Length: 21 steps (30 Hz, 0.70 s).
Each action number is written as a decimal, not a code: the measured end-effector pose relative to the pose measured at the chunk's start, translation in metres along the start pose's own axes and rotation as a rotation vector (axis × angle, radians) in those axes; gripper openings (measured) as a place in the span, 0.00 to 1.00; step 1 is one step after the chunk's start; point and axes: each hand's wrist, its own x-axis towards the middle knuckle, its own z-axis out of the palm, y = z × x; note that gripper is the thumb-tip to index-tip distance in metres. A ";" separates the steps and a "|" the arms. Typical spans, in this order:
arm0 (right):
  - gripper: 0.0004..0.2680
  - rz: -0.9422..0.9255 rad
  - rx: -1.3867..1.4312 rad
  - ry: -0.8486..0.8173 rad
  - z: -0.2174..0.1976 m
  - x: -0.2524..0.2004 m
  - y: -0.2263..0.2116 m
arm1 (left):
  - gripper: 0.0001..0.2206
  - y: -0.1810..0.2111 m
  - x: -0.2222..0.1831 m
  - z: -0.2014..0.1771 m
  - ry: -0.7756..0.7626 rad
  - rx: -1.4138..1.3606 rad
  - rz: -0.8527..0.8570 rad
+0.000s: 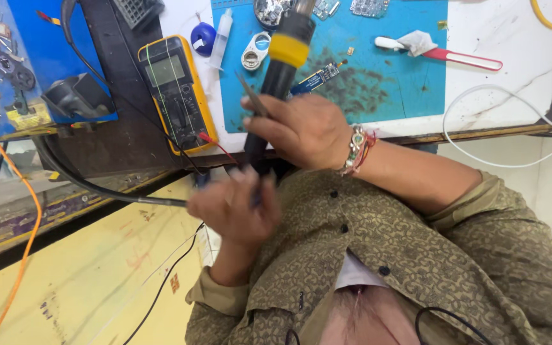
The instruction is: The person cleans a circuit board with a cloth and applies heat using a soldering iron or heat tool. They then manipulate components with tweezers and solder connections on the board.
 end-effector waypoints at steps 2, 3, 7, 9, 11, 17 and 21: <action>0.16 0.026 0.043 0.076 -0.001 0.004 0.002 | 0.05 0.003 -0.018 0.011 -0.040 -0.193 0.026; 0.16 0.037 0.064 0.114 -0.002 0.006 0.002 | 0.06 0.005 -0.026 0.022 -0.090 -0.365 -0.030; 0.16 0.022 0.221 0.175 -0.002 0.019 -0.005 | 0.20 -0.003 -0.033 0.073 -0.214 -0.816 -0.702; 0.16 0.063 0.290 0.137 -0.003 0.017 -0.014 | 0.29 -0.003 -0.019 0.090 -0.045 -1.138 -0.598; 0.18 0.070 0.301 0.104 -0.005 0.013 -0.012 | 0.36 0.005 -0.004 0.094 0.161 -1.246 -0.465; 0.15 0.164 0.302 0.228 -0.012 -0.034 0.005 | 0.29 -0.028 0.057 0.121 0.527 -1.206 -0.430; 0.12 0.382 0.348 0.316 -0.023 -0.086 0.024 | 0.25 -0.054 0.090 0.110 0.701 -1.359 -0.343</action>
